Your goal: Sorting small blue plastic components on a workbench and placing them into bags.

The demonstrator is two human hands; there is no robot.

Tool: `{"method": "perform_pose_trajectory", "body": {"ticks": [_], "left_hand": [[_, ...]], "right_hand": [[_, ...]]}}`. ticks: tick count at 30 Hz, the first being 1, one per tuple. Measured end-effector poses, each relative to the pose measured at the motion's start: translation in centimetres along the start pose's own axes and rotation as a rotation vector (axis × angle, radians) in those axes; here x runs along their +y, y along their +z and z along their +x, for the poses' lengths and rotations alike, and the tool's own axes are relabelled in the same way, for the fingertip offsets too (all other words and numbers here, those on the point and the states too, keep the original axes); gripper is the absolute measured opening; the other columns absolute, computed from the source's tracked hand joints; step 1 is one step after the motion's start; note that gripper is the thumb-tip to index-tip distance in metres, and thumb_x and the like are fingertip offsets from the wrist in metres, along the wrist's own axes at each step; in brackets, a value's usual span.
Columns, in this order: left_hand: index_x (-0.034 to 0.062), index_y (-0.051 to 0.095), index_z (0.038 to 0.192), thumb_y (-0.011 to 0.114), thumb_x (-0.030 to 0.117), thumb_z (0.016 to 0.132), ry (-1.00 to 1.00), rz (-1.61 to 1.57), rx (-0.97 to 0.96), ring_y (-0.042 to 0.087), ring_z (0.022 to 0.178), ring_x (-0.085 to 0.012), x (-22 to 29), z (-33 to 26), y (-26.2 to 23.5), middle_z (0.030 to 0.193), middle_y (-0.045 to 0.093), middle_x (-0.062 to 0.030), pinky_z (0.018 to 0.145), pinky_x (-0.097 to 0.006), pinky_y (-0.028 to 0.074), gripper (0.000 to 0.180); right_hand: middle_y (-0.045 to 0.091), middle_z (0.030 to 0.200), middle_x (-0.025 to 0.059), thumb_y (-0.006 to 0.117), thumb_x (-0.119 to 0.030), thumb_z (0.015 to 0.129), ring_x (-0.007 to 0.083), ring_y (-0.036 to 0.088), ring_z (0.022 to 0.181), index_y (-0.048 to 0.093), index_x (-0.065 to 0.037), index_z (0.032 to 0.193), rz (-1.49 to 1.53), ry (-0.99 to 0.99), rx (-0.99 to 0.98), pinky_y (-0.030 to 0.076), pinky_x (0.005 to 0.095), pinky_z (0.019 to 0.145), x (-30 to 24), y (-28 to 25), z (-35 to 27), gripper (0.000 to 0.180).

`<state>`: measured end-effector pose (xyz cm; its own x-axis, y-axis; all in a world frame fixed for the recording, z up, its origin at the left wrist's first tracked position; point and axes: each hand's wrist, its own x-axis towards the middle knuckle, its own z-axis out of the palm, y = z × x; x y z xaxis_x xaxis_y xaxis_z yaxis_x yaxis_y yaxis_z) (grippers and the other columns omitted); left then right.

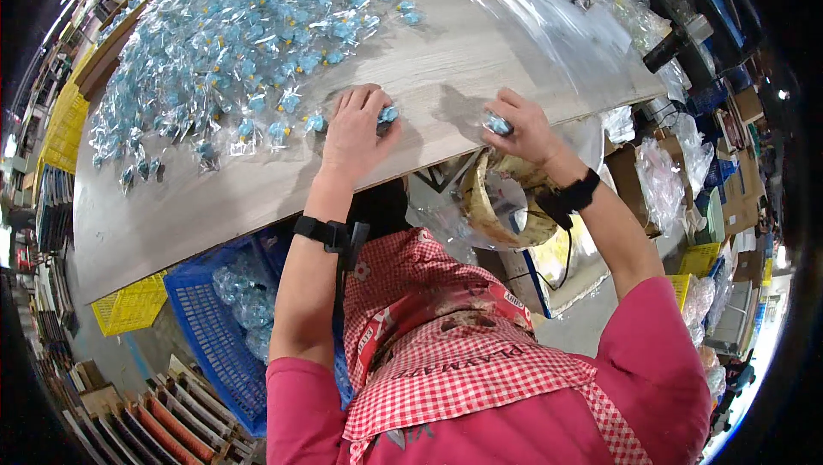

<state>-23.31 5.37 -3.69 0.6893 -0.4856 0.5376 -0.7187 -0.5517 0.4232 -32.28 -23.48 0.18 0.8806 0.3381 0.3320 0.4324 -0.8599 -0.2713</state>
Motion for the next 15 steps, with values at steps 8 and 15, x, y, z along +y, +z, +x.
{"method": "perform_pose_trajectory", "body": {"ticks": [8,15], "left_hand": [[0.0183,0.057,0.13,0.06,0.016,0.086,-0.067,0.224,0.201,0.044,0.129,-0.036,-0.5,-1.5,-5.9,0.143,0.047,-0.0099,0.112,-0.049,0.029,0.044],[0.015,0.057,0.131,0.053,0.006,0.081,-0.191,0.346,-0.237,0.043,0.126,-0.0361,-6.8,-3.4,-9.9,0.144,0.049,-0.0066,0.11,-0.047,0.034,0.051]], "right_hand": [[0.067,0.109,0.0113,0.075,-0.033,0.079,0.0339,0.064,0.096,0.065,-0.014,0.118,0.078,0.071,-0.413,0.053,0.0423,0.083,-2.9,-4.1,-6.4,0.045],[0.042,0.149,0.0149,0.074,-0.032,0.082,0.0381,0.036,0.139,0.039,-0.013,0.147,0.146,-0.256,-0.098,0.037,0.0465,0.108,-8.1,1.6,6.3,0.077]]}}
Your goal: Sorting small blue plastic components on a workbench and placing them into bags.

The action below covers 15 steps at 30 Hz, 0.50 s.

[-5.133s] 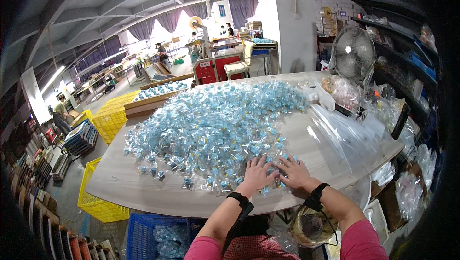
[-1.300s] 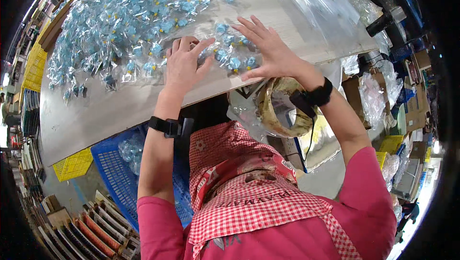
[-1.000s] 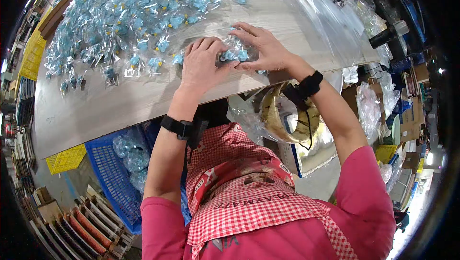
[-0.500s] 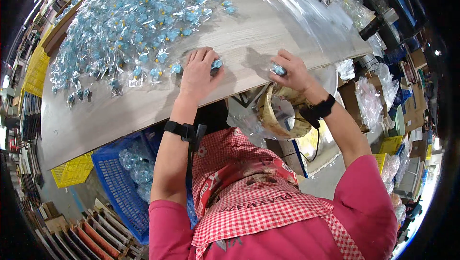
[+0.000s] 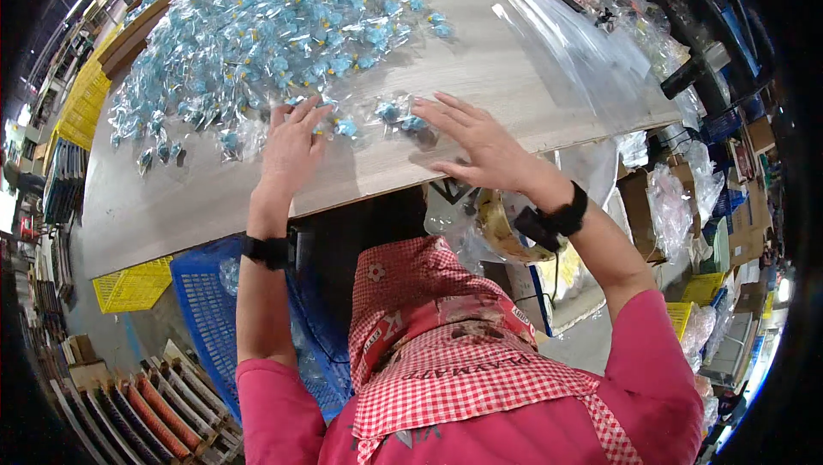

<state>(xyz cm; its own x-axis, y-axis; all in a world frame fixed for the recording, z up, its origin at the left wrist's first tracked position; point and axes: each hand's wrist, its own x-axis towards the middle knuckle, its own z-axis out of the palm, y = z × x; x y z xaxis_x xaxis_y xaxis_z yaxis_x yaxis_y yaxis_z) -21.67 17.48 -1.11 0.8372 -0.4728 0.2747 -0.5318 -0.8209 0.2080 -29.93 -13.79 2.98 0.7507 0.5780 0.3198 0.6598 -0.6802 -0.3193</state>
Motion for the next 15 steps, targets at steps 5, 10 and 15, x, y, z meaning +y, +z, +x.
{"method": "perform_pose_trajectory", "body": {"ticks": [5,10,15], "left_hand": [[0.0129,0.051,0.137,0.047,-0.005,0.074,-0.023,-0.405,-0.069,0.045,0.124,-0.0358,2.9,-1.0,-0.9,0.142,0.05,-0.0111,0.107,-0.043,0.037,0.066],[0.0167,0.045,0.142,0.046,-0.011,0.072,0.053,-0.368,0.148,0.042,0.13,-0.0376,1.8,-0.9,-2.5,0.144,0.046,-0.0129,0.108,-0.044,0.036,0.076],[0.013,0.067,0.113,0.07,0.008,0.077,0.015,-0.211,0.144,0.052,0.117,-0.0335,0.5,-1.4,0.3,0.124,0.062,-0.0041,0.102,-0.042,0.041,0.037]], "right_hand": [[0.03,0.156,0.0162,0.074,-0.054,0.076,0.0462,0.026,0.142,0.025,-0.015,0.153,-0.028,0.095,-0.065,0.03,0.0559,0.111,0.7,4.1,3.0,0.099],[0.028,0.156,0.0157,0.067,-0.073,0.071,0.0487,0.024,0.142,0.023,-0.023,0.154,-0.061,0.145,0.031,0.032,0.0652,0.104,0.1,5.5,4.4,0.106],[0.034,0.154,0.0143,0.064,-0.074,0.072,0.0459,0.028,0.141,0.034,-0.025,0.15,-0.261,0.195,0.093,0.031,0.068,0.101,-2.1,8.5,7.5,0.097]]}}
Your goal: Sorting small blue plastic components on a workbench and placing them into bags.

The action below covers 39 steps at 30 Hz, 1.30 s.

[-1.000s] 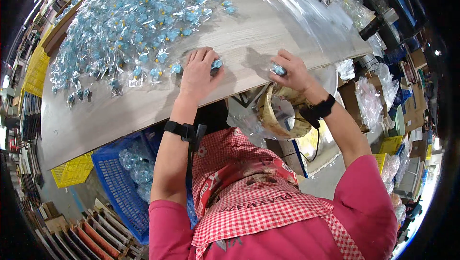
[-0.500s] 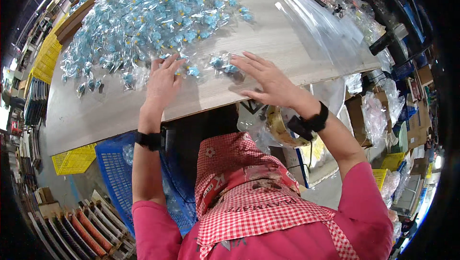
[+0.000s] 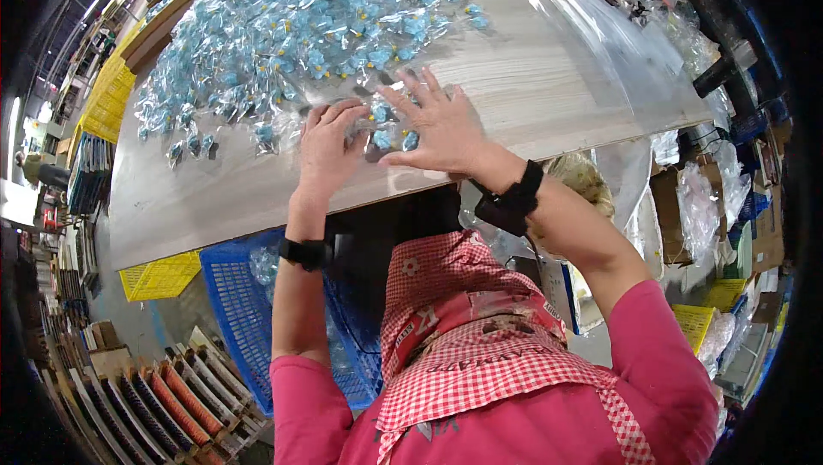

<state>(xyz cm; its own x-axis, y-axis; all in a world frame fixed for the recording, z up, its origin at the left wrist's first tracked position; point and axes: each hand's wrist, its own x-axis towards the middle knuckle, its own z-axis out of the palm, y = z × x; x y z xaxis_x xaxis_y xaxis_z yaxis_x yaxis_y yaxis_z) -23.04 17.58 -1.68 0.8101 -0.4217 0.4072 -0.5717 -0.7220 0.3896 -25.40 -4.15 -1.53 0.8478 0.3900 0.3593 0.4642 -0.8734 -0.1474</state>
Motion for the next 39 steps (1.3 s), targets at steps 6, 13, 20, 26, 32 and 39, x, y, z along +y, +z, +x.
{"method": "perform_pose_trajectory", "body": {"ticks": [6,13,20,26,32,39], "left_hand": [[0.0114,0.07,0.108,0.073,0.011,0.076,0.025,-0.055,0.102,0.053,0.113,-0.0318,-0.1,0.0,2.3,0.12,0.065,-0.0031,0.099,-0.041,0.042,0.031],[0.0102,0.072,0.107,0.07,0.018,0.084,0.062,-0.103,0.055,0.056,0.11,-0.029,1.2,-0.3,1.4,0.115,0.068,-0.005,0.099,-0.04,0.043,0.025],[0.0127,0.064,0.122,0.068,0.012,0.084,0.177,-0.139,-0.208,0.052,0.121,-0.0324,5.5,1.8,1.4,0.134,0.056,-0.0086,0.1,-0.042,0.045,0.038],[0.0236,0.051,0.139,0.074,0.022,0.082,0.267,0.229,-0.095,0.022,0.146,-0.0338,5.3,6.4,3.9,0.158,0.023,-0.011,0.115,-0.052,0.026,0.062],[0.0255,0.039,0.149,0.078,0.057,0.07,0.269,0.357,-0.1,0.009,0.149,-0.0373,3.9,13.8,3.9,0.16,0.016,-0.0146,0.117,-0.064,0.007,0.094],[0.0222,0.025,0.155,0.06,0.078,0.073,0.074,0.278,-0.196,0.007,0.145,-0.0519,2.1,17.7,7.9,0.16,0.012,-0.0221,0.112,-0.07,0.0,0.106]], "right_hand": [[0.057,0.127,0.0093,0.064,-0.057,0.081,0.0371,0.048,0.122,0.057,-0.023,0.13,-0.017,-0.025,0.06,0.043,0.0568,0.088,0.1,1.6,0.3,0.06],[0.061,0.097,0.0129,0.069,-0.038,0.082,0.0341,0.062,0.091,0.064,-0.017,0.113,0.034,0.055,-0.084,0.052,0.0449,0.072,5.3,-5.4,-6.4,0.038],[0.067,0.105,0.0125,0.071,-0.039,0.081,0.0333,0.063,0.098,0.065,-0.014,0.117,0.104,0.166,-0.507,0.051,0.0417,0.084,9.9,-12.9,-18.0,0.044],[0.052,0.138,0.0208,0.074,-0.046,0.081,0.0362,0.054,0.123,0.053,-0.01,0.137,0.404,0.324,-0.88,0.043,0.0438,0.103,13.2,-16.4,-11.7,0.071],[0.034,0.153,0.0196,0.064,-0.058,0.085,0.0389,0.033,0.14,0.038,-0.015,0.148,0.035,0.066,-0.748,0.03,0.0442,0.115,17.6,-16.3,3.1,0.081],[0.025,0.158,0.0174,0.053,-0.068,0.087,0.0434,0.019,0.145,0.03,-0.023,0.152,-0.296,-0.038,-0.516,0.022,0.0529,0.118,22.0,-7.3,19.2,0.082]]}}
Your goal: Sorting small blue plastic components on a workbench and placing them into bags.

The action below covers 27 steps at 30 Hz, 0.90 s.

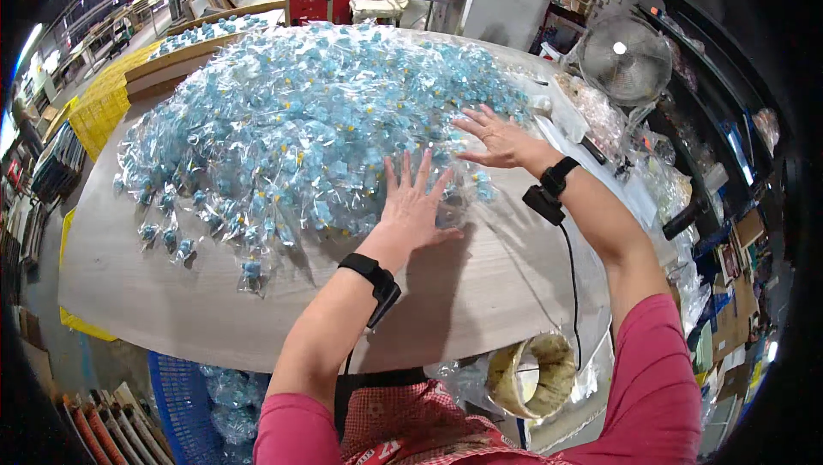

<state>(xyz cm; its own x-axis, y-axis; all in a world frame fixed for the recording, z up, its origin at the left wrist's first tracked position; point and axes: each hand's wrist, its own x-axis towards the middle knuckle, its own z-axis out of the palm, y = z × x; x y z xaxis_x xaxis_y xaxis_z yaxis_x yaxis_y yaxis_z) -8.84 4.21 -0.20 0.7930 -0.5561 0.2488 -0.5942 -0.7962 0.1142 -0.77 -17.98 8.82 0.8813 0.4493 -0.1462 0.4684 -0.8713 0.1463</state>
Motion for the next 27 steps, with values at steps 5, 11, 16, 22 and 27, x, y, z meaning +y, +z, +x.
{"method": "perform_pose_trajectory", "body": {"ticks": [5,11,16,22,27], "left_hand": [[0.0229,0.022,0.156,0.048,0.076,0.083,0.071,-0.006,-0.088,0.003,0.143,-0.0567,0.9,0.5,0.8,0.16,0.01,-0.0241,0.11,-0.072,-0.005,0.094],[0.0237,0.022,0.156,0.054,0.072,0.082,0.083,-0.072,-0.019,0.007,0.142,-0.0585,-0.6,-0.3,1.1,0.16,0.01,-0.0244,0.11,-0.073,-0.003,0.094],[0.031,0.022,0.155,0.058,0.073,0.08,0.078,0.025,-0.151,0.019,0.14,-0.0565,-0.3,-0.8,-0.7,0.16,0.01,-0.0218,0.109,-0.075,0.009,0.093],[0.0314,0.025,0.154,0.058,0.077,0.076,0.19,0.182,-0.299,0.022,0.143,-0.0475,5.1,0.3,-1.5,0.157,0.024,-0.0208,0.111,-0.072,0.01,0.096],[0.0274,0.038,0.15,0.06,0.078,0.073,0.166,0.111,-0.276,0.019,0.144,-0.0484,4.6,-3.0,-3.0,0.158,0.024,-0.0191,0.111,-0.073,0.006,0.094]], "right_hand": [[0.016,0.161,0.0158,0.048,-0.074,0.086,0.0404,0.011,0.148,0.024,-0.029,0.154,0.155,0.189,-0.028,0.017,0.0522,0.119,2.6,2.9,9.2,0.086],[0.017,0.16,0.0208,0.05,-0.07,0.087,0.0424,0.018,0.146,0.029,-0.023,0.153,0.297,0.101,-0.147,0.019,0.0452,0.12,3.3,7.4,10.9,0.084],[0.011,0.157,0.0313,0.045,-0.072,0.089,0.0419,0.015,0.147,0.026,-0.023,0.154,0.31,0.143,-0.309,0.018,0.0456,0.12,1.0,7.1,4.4,0.084],[0.003,0.158,0.0296,0.037,-0.077,0.088,0.0482,0.013,0.145,0.012,-0.025,0.157,0.319,0.337,-0.295,0.015,0.0517,0.119,1.2,8.2,-7.5,0.09],[0.01,0.16,0.0242,0.036,-0.07,0.093,0.0415,0.02,0.146,0.012,-0.016,0.157,0.509,0.351,-0.244,0.019,0.0495,0.119,-2.1,6.4,-13.7,0.087]]}}
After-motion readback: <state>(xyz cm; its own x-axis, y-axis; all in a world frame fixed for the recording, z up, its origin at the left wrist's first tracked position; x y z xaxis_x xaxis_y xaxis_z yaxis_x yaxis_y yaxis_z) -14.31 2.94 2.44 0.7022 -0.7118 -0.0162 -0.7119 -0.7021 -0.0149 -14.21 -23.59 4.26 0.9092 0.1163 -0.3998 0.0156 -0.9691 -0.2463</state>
